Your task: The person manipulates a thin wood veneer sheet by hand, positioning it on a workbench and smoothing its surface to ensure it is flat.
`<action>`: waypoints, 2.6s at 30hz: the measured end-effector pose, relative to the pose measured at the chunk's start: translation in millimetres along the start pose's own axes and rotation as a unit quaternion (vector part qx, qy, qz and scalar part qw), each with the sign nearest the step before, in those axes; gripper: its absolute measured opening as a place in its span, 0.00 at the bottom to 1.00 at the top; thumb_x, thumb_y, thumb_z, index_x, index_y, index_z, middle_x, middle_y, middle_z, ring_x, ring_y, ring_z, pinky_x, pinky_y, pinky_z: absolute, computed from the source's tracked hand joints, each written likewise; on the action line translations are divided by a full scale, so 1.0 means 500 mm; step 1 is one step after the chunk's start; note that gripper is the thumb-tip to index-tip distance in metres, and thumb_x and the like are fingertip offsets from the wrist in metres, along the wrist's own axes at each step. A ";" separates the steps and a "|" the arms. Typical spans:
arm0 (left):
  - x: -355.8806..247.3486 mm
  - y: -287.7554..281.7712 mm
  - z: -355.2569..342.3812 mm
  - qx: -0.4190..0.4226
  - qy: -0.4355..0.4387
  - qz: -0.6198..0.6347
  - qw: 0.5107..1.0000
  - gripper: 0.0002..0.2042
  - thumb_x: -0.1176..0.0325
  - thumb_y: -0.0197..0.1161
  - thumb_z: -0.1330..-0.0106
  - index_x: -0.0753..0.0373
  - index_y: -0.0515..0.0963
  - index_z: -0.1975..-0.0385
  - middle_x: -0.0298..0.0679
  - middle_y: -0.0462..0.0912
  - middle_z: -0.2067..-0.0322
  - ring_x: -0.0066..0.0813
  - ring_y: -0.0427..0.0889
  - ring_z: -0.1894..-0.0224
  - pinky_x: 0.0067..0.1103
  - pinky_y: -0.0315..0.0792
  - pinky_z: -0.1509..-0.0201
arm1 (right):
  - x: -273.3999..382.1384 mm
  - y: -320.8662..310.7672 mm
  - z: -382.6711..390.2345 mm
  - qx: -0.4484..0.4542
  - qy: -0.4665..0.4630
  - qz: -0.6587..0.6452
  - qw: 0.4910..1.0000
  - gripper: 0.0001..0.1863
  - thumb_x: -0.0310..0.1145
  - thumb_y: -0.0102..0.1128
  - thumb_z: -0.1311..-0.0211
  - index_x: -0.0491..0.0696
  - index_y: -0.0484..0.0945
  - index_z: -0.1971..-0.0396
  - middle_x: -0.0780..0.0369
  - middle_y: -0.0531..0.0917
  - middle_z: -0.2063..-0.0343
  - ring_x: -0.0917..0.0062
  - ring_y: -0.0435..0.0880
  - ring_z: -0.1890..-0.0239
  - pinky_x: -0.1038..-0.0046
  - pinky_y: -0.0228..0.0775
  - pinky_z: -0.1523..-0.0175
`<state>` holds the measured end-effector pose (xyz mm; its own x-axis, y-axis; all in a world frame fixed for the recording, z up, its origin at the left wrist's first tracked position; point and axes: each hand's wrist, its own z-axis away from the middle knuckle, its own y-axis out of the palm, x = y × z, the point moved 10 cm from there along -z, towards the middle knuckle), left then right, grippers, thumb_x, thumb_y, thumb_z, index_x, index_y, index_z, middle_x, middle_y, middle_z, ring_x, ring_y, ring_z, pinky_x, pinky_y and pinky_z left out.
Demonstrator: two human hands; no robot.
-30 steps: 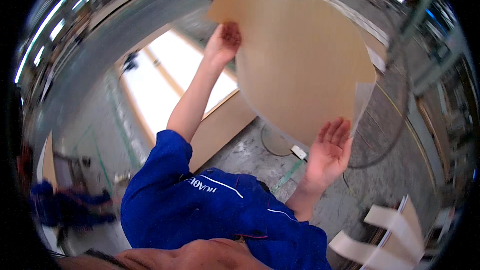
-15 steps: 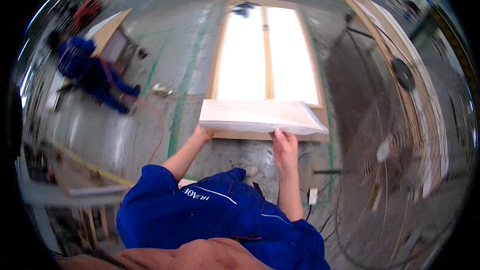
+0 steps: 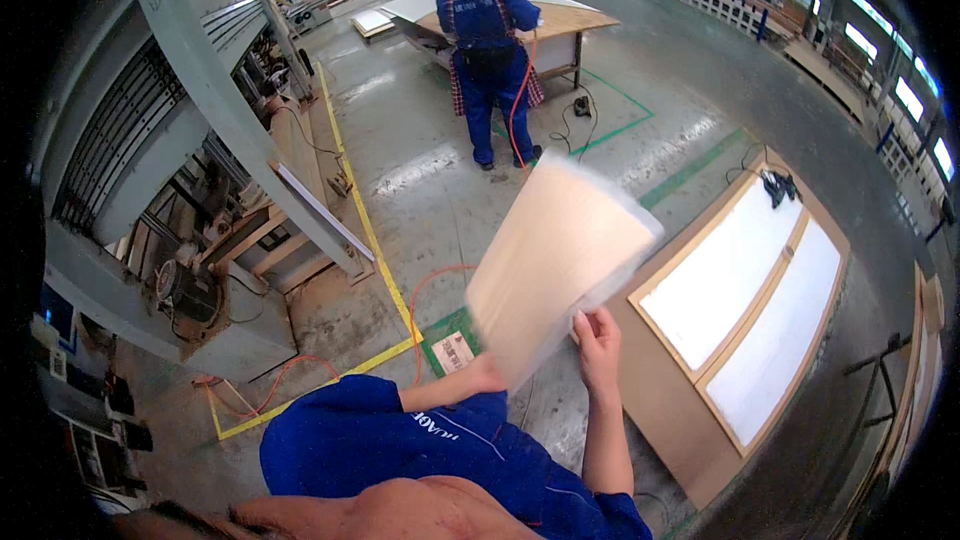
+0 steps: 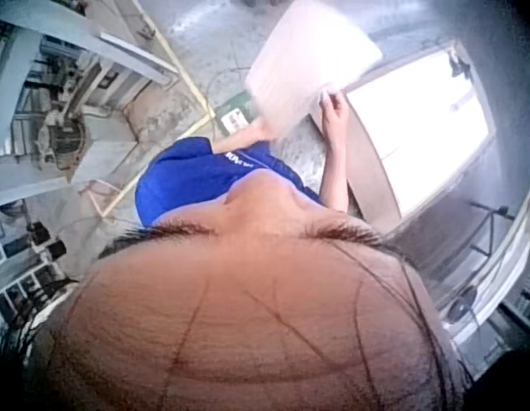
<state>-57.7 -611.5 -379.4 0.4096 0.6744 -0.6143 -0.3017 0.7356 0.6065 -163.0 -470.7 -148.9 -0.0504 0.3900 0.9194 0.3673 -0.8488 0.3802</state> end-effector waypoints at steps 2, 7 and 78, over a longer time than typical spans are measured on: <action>-0.062 -0.023 0.018 0.025 0.065 -0.009 0.998 0.25 0.51 0.33 0.33 0.63 0.61 0.45 0.47 0.64 0.45 0.40 0.62 0.41 0.34 0.57 0.39 | -0.023 0.085 -0.079 0.040 0.032 -0.077 0.996 0.05 0.30 0.51 0.40 0.45 0.72 0.68 0.69 0.76 0.72 0.88 0.71 0.71 0.86 0.62 0.65; -0.239 -0.110 0.006 0.065 0.140 0.174 0.973 0.27 0.49 0.34 0.34 0.63 0.59 0.43 0.47 0.63 0.44 0.40 0.61 0.41 0.33 0.55 0.38 | -0.085 0.265 -0.268 0.149 0.079 -0.196 0.966 0.06 0.30 0.46 0.38 0.45 0.68 0.63 0.64 0.75 0.62 0.80 0.74 0.59 0.77 0.66 0.53; -1.305 0.534 -2.508 -0.057 -0.007 0.208 0.976 0.30 0.46 0.34 0.34 0.66 0.54 0.41 0.46 0.60 0.41 0.38 0.59 0.39 0.34 0.52 0.37 | -0.156 -0.745 -3.068 0.252 0.090 0.095 0.959 0.12 0.35 0.46 0.40 0.45 0.73 0.60 0.67 0.75 0.65 0.84 0.70 0.61 0.82 0.61 0.53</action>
<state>-1485.1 -776.2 -449.6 0.2426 0.9160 -0.3195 -0.5378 0.4011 0.7416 -1720.6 -732.4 -208.4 -0.0806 0.1389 0.9870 0.7855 -0.6007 0.1487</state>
